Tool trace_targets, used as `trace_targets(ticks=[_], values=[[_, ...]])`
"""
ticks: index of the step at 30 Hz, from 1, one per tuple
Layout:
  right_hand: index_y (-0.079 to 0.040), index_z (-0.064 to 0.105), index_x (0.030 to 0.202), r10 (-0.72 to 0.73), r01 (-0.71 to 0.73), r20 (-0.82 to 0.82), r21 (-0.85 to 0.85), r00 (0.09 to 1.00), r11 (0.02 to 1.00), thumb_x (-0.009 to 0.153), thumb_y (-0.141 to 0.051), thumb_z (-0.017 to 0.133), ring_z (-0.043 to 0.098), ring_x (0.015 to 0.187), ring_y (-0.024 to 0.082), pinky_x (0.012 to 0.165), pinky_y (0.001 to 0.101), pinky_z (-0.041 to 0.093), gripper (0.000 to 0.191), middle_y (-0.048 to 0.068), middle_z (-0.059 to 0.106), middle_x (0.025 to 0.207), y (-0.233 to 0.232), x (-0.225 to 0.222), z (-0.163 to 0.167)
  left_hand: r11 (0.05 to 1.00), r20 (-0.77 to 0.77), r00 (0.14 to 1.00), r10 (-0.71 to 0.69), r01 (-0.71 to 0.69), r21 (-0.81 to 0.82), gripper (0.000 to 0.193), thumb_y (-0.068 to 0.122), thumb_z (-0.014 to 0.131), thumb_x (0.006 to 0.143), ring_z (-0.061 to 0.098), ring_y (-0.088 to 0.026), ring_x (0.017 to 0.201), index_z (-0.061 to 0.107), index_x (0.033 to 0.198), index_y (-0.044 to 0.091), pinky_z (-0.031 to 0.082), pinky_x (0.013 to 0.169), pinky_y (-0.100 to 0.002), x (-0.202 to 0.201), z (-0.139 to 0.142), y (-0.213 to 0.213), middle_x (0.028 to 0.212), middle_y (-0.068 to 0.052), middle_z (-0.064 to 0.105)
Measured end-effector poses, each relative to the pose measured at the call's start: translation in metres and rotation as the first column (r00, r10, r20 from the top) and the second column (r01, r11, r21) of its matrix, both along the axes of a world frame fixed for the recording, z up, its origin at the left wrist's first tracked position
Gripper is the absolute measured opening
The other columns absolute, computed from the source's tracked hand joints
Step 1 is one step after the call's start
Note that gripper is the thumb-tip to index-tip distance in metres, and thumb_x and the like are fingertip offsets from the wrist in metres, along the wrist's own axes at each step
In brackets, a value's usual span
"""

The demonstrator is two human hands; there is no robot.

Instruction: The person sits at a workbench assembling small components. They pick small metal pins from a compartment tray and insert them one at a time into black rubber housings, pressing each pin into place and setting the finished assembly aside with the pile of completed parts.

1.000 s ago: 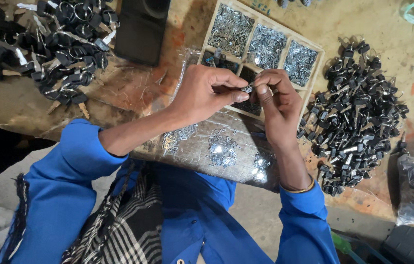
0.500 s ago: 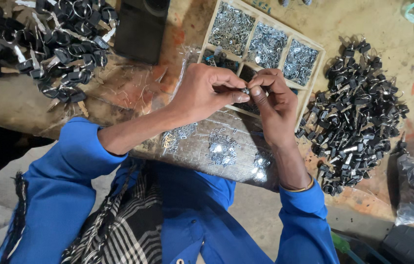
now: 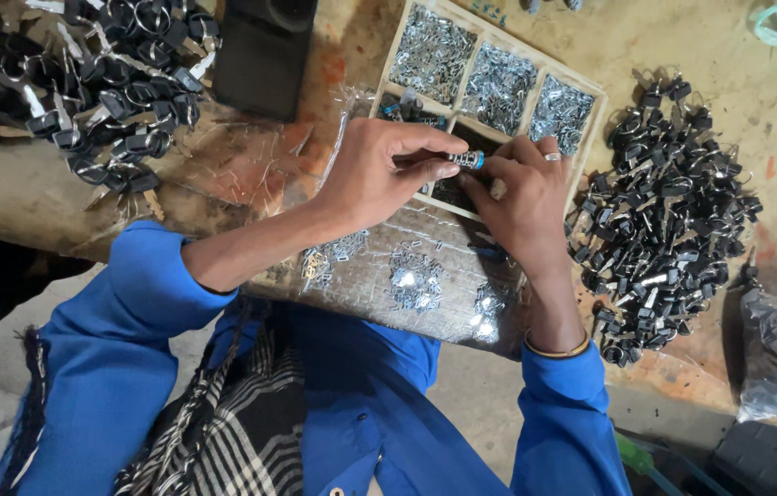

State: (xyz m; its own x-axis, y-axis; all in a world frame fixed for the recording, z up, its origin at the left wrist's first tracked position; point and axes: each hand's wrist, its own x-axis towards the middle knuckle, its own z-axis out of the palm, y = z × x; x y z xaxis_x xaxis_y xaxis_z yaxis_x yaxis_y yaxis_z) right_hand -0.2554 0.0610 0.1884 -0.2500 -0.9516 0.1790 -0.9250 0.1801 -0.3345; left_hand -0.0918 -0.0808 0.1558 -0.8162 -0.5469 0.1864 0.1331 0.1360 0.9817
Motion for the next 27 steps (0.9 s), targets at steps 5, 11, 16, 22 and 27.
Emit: trace_targets(ticks=[5, 11, 16, 22, 27], values=[[-0.007, 0.077, 0.103, -0.043, 0.051, 0.087, -0.094, 0.995, 0.994, 0.090, -0.005, 0.083, 0.054, 0.096, 0.028, 0.085, 0.0416, 0.042, 0.014, 0.008, 0.063, 0.097, 0.007, -0.001, 0.007, 1.000, 0.017, 1.000, 0.007, -0.006, -0.021, 0.024, 0.004, 0.079, 0.092, 0.080, -0.014, 0.091, 0.077, 0.115, 0.008, 0.066, 0.075, -0.026, 0.001, 0.003, 0.000, 0.108, -0.009, 0.080], [-0.001, 0.070, 0.104, -0.070, 0.135, 0.292, -0.209, 0.954, 0.969, 0.102, -0.007, 0.081, 0.058, 0.098, 0.023, 0.089, 0.0356, 0.045, 0.012, 0.008, 0.066, 0.103, 0.006, 0.003, 0.003, 0.999, 0.095, 0.995, -0.005, 0.009, -0.044, 0.026, 0.004, 0.079, 0.091, 0.079, -0.013, 0.084, 0.077, 0.116, 0.011, 0.063, 0.069, -0.026, 0.002, 0.006, 0.000, 0.105, -0.007, 0.080], [0.001, 0.067, 0.115, 0.056, 0.122, 0.679, -0.211, 0.732, 0.970, 0.107, -0.001, 0.067, 0.059, 0.104, 0.015, 0.092, 0.0274, 0.047, 0.008, 0.008, 0.062, 0.114, 0.005, 0.013, -0.005, 0.998, 0.051, 0.998, -0.025, 0.028, -0.049, 0.026, 0.002, 0.078, 0.090, 0.079, -0.015, 0.093, 0.076, 0.116, 0.006, 0.067, 0.076, -0.025, 0.002, 0.006, -0.001, 0.109, -0.009, 0.078], [0.001, 0.070, 0.113, 0.011, 0.120, 0.596, -0.180, 0.803, 0.976, 0.106, 0.001, 0.069, 0.060, 0.097, 0.015, 0.086, 0.0269, 0.048, 0.007, 0.009, 0.065, 0.108, 0.003, 0.018, 0.000, 1.000, -0.022, 1.000, -0.013, 0.014, 0.012, 0.019, -0.003, 0.080, 0.089, 0.079, -0.016, 0.097, 0.073, 0.106, -0.002, 0.066, 0.085, -0.026, 0.001, 0.003, 0.001, 0.102, -0.010, 0.079], [-0.001, 0.075, 0.110, 0.002, 0.095, 0.434, -0.202, 0.901, 0.975, 0.099, 0.000, 0.077, 0.063, 0.090, 0.015, 0.077, 0.0284, 0.050, 0.010, 0.010, 0.069, 0.104, 0.001, 0.020, 0.009, 1.000, -0.017, 1.000, -0.016, 0.016, -0.008, 0.017, -0.004, 0.080, 0.089, 0.079, -0.014, 0.095, 0.074, 0.105, -0.001, 0.067, 0.082, -0.024, 0.001, 0.000, 0.001, 0.101, -0.008, 0.079]])
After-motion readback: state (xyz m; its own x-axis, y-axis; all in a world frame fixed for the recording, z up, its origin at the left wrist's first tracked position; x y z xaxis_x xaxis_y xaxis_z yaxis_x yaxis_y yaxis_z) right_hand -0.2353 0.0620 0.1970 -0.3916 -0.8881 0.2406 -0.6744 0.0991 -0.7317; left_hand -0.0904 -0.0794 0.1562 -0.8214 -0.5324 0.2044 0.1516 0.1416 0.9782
